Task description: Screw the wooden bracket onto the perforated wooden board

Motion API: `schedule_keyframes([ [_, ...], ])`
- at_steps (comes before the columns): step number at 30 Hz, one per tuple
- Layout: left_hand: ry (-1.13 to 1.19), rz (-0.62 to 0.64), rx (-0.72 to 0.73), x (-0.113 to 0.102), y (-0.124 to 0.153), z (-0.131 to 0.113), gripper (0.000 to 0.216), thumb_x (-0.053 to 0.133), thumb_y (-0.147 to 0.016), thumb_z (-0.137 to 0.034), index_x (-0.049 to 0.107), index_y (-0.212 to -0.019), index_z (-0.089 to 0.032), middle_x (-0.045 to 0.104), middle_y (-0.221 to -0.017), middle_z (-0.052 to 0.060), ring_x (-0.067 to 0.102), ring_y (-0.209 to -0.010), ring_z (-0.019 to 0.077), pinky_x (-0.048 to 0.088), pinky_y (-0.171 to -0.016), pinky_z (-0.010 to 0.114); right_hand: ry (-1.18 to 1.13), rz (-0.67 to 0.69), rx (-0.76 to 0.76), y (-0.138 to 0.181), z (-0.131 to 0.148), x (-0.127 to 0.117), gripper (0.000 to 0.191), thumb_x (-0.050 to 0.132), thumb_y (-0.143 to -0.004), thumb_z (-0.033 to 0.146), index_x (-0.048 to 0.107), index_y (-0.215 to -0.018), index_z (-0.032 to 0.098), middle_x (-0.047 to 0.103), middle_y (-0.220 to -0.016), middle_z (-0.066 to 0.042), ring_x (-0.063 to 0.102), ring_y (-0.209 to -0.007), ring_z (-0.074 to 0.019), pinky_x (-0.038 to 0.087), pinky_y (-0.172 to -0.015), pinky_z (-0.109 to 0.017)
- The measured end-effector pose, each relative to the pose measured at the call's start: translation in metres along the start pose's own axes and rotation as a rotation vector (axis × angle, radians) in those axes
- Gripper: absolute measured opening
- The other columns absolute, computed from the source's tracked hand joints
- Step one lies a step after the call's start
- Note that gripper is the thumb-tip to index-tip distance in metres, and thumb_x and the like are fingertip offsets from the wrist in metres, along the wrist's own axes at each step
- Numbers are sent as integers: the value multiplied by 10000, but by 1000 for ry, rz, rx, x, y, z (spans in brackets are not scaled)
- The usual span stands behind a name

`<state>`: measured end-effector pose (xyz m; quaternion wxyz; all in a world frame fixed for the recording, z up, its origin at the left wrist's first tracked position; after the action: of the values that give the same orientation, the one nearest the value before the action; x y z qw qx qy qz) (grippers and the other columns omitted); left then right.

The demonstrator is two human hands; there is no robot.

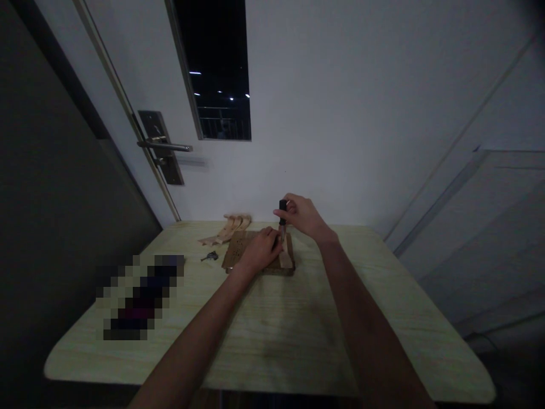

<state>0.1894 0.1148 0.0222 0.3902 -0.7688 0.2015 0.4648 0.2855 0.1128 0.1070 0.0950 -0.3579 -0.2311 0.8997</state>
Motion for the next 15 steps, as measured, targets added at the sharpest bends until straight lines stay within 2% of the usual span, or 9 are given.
schedule_keyframes([
  [4, -103, 48, 30, -1, -2, -7, 219, 388, -907, -223, 575, -957, -121, 601, -935, 111, 595, -857, 211, 477, -797, 330, -82, -103, 18, 8, -6, 2, 208, 482, -854, 401, 495, -864, 193, 520, -694, 25, 511, -594, -98, 390, -541, -205],
  [8, -103, 73, 67, -8, 3, -10, 250, 358, -911, -185, 572, -1030, -133, 618, -964, 105, 608, -869, 198, 474, -803, 317, -146, -92, 36, 29, -3, 5, 235, 402, -891, 415, 492, -922, 201, 472, -692, 38, 450, -518, -74, 362, -480, -183],
  [11, -97, -5, 35, -26, 19, -3, 261, 388, -879, -144, 569, -1066, -145, 618, -1007, 99, 592, -942, 202, 466, -837, 318, -213, -94, 9, 43, 10, 5, 244, 434, -878, 423, 517, -923, 197, 481, -707, 31, 463, -541, -78, 374, -489, -182],
  [15, -192, -206, -122, -60, 56, 20, 259, 437, -834, -134, 588, -1044, -130, 596, -1076, 125, 539, -1033, 245, 428, -919, 374, -332, -121, -43, 51, 35, 9, 222, 487, -862, 383, 530, -976, 197, 549, -802, 0, 544, -652, -101, 438, -584, -203],
])
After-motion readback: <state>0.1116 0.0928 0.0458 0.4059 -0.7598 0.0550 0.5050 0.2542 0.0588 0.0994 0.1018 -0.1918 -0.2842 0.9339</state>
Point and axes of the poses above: each hand's wrist, its own y-axis away from the middle knuckle, its own x-axis out of the palm, z = x × y, the point moved 8 cm from there along -y, towards the middle knuckle
